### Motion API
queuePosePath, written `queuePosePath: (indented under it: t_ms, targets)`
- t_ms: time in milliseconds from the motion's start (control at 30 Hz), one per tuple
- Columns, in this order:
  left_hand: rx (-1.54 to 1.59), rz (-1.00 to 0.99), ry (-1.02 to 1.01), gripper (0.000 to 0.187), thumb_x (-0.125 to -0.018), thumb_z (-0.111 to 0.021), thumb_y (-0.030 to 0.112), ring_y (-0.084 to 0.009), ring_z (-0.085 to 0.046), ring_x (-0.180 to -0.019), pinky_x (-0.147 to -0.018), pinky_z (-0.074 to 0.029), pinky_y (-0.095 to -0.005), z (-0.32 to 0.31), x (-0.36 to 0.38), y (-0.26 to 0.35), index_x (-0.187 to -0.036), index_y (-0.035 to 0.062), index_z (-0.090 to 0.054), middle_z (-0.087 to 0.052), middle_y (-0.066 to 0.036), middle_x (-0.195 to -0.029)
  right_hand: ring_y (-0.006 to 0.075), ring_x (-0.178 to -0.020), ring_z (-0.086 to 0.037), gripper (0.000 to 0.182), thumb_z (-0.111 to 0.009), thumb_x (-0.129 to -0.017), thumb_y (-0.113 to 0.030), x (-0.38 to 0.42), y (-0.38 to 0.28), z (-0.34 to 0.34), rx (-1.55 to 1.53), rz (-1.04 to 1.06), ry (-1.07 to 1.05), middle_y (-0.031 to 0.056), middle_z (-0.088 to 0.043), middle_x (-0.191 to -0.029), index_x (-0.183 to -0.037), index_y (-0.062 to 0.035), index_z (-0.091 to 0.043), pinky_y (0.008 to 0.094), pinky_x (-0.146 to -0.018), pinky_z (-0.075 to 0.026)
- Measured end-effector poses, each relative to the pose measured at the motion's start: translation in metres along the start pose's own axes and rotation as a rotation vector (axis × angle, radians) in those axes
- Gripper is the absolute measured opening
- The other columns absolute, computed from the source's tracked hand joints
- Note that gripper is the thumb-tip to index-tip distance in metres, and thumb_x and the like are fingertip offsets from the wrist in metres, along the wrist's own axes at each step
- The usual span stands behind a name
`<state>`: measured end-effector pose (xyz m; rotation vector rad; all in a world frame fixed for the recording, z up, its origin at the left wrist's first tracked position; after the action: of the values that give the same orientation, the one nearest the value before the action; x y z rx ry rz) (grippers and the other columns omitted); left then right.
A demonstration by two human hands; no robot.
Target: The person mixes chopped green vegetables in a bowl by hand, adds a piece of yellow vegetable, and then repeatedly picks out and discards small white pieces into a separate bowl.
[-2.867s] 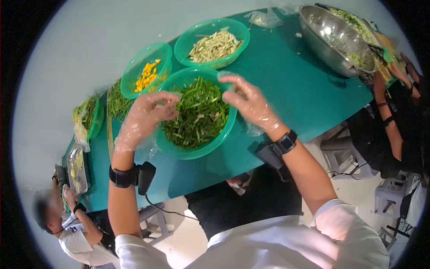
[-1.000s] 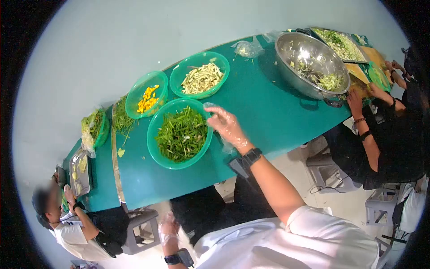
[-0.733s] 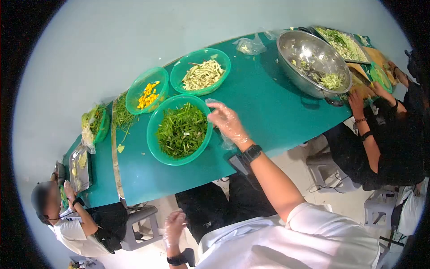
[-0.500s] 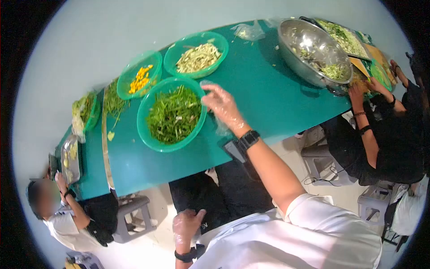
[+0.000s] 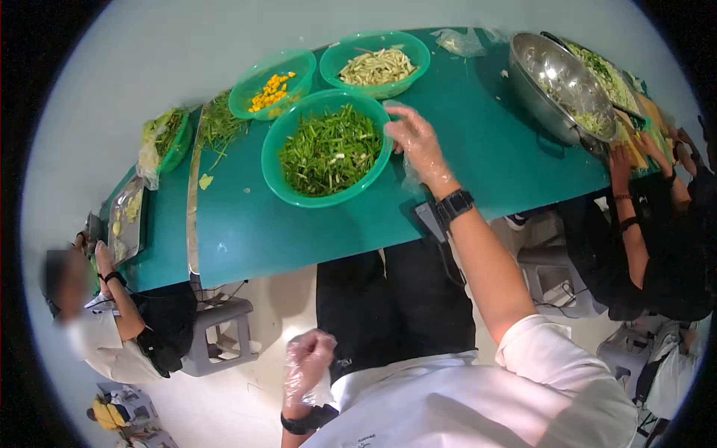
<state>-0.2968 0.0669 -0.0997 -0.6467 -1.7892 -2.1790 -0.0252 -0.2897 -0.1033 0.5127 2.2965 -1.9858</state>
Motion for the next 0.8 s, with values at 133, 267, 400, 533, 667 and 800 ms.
queuePosePath:
  t_ms: [133,267,400,533,667,800]
  targets:
    - [-0.646,-0.131,0.159,0.029,-0.098,-0.066,0.024,-0.0361,-0.066,-0.065,-0.063,-0.050,-0.0436,-0.002,-0.015,0.031,-0.089,-0.0024,-0.073,-0.068,-0.021,-0.072,0.0115,-0.074,-0.063,0.036,-0.073,-0.098,-0.019,0.002,-0.006,-0.001,0.002,0.013,0.005,0.0031,-0.068,-0.088,-0.130,-0.0044,-0.065,0.0285,-0.068,-0.052]
    - [-0.927,-0.045,-0.034,0.043,-0.096,-0.070,0.042,-0.0418,-0.068,-0.074,-0.069,-0.052,-0.0474,-0.021,-0.037,-0.007,-0.087,0.0005,-0.075,-0.069,-0.022,-0.073,0.0112,-0.074,-0.062,0.037,-0.072,-0.099,-0.021,0.002,-0.002,0.002,0.055,0.009,-0.004,0.0024,-0.067,-0.087,-0.131,-0.0050,-0.065,0.0283,-0.067,-0.051]
    - [-0.752,-0.033,-0.060,0.043,-0.097,-0.069,0.042,-0.0396,-0.070,-0.076,-0.072,-0.055,-0.0452,-0.018,-0.047,-0.004,-0.095,-0.0002,-0.076,-0.072,-0.021,-0.078,0.0116,-0.073,-0.061,0.041,-0.072,-0.098,-0.021,0.000,0.000,0.004,0.060,0.014,0.031,0.0029,-0.066,-0.086,-0.135,-0.0054,-0.062,0.0285,-0.066,-0.050]
    - [-0.613,-0.107,-0.120,0.039,-0.099,-0.069,0.035,-0.0359,-0.074,-0.082,-0.076,-0.056,-0.0410,-0.008,-0.057,-0.019,-0.109,-0.0019,-0.074,-0.075,-0.022,-0.087,0.0119,-0.070,-0.059,0.041,-0.070,-0.099,-0.021,-0.002,0.002,0.005,0.066,0.006,0.034,0.0033,-0.065,-0.083,-0.135,-0.0045,-0.062,0.0284,-0.065,-0.049]
    - [-0.497,-0.149,-0.087,0.034,-0.097,-0.072,0.026,-0.0315,-0.076,-0.086,-0.079,-0.058,-0.0384,0.002,-0.053,-0.029,-0.114,-0.0028,-0.073,-0.076,-0.022,-0.092,0.0122,-0.070,-0.059,0.038,-0.069,-0.098,-0.021,-0.001,0.003,0.007,0.043,-0.018,0.048,0.0036,-0.063,-0.080,-0.133,-0.0046,-0.064,0.0288,-0.065,-0.048]
    - [-0.523,-0.135,-0.042,0.030,-0.096,-0.073,0.018,-0.0279,-0.077,-0.087,-0.081,-0.059,-0.0363,0.011,-0.049,-0.027,-0.117,-0.0033,-0.073,-0.078,-0.021,-0.095,0.0114,-0.075,-0.058,0.037,-0.067,-0.099,-0.022,-0.001,-0.004,0.004,0.063,-0.051,0.004,0.0025,-0.063,-0.086,-0.132,-0.0050,-0.064,0.0284,-0.068,-0.046]
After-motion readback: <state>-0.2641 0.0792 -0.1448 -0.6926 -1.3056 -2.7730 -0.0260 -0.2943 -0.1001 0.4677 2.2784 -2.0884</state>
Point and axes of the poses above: each hand's wrist, its own x-axis away from the middle knuckle, its own z-axis out of the back of the hand, y = z × x, the point moved 5 cm from there along -x, towards the middle knuckle
